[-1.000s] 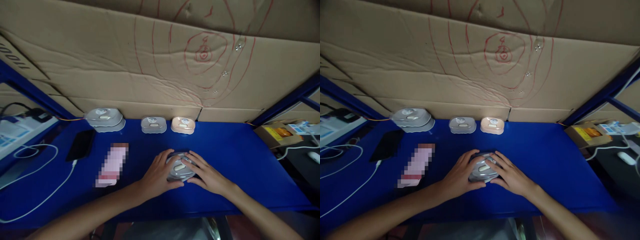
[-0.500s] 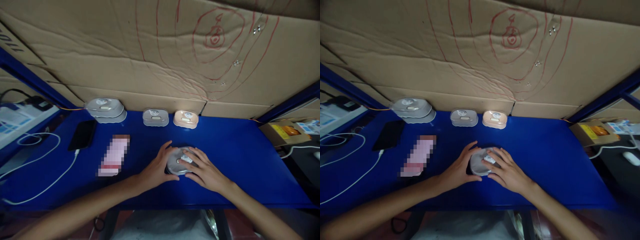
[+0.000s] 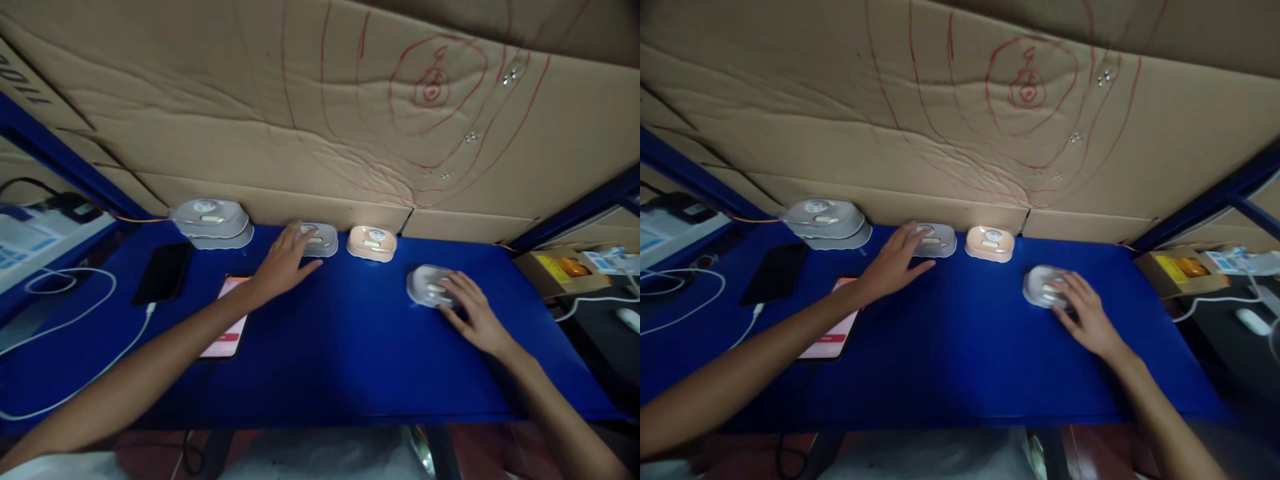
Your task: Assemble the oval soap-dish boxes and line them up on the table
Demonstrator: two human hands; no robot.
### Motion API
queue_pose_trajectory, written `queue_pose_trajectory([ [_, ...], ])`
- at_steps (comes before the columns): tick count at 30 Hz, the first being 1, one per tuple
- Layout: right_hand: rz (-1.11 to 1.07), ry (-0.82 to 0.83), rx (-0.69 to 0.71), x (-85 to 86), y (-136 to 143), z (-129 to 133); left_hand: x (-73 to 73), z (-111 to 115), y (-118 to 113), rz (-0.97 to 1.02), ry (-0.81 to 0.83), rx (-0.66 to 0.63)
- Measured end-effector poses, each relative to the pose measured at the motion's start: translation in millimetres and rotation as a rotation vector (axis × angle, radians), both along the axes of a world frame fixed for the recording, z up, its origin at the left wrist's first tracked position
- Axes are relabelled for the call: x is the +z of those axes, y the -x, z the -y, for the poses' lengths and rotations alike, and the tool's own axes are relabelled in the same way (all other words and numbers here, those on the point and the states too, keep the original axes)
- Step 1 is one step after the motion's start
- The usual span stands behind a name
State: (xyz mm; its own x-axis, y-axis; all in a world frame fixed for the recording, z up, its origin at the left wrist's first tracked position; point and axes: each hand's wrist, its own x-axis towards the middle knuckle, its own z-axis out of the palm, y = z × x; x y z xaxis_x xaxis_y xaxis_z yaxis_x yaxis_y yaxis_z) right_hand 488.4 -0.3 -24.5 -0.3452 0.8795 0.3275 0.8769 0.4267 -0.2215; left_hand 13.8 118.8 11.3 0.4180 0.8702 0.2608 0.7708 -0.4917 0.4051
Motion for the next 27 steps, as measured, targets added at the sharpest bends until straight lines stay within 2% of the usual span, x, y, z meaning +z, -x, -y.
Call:
queue_pose_trajectory([
  [3,-0.044,-0.098,-0.136,-3.5,-54,-25,-4.5,-18,8,-0.059,-0.004,-0.015],
  [6,-0.039,-0.112,-0.164,-1.4,-60,-49,-12.0,-3,5,-0.059,-0.024,-0.062],
  [10,0.004,-0.071,-0.112,-4.1,-16,-81,-12.7,32,0,-0.047,-0.014,-0.140],
  [13,0.028,-0.040,-0.092,-8.5,22,-104,-5.1,56,-2,-0.017,0.021,-0.225],
  [16,0.041,-0.039,-0.094,-3.2,56,-114,2.1,78,-4,0.008,0.062,-0.316],
  [19,0.034,-0.068,-0.040,11.7,96,-95,1.1,96,-7,0.017,0.103,-0.347],
  [20,0.026,-0.059,0.042,16.3,112,-82,-1.2,99,-8,0.025,0.117,-0.331],
  [23,0.028,0.093,0.458,22.5,161,-34,-10.9,103,-10,0.050,0.168,-0.234],
  [25,0.014,0.115,0.529,20.9,184,-9,-17.0,101,-10,0.076,0.231,-0.223],
  [27,-0.058,0.148,0.543,18.1,192,1,-21.3,99,-9,0.130,0.308,-0.257],
])
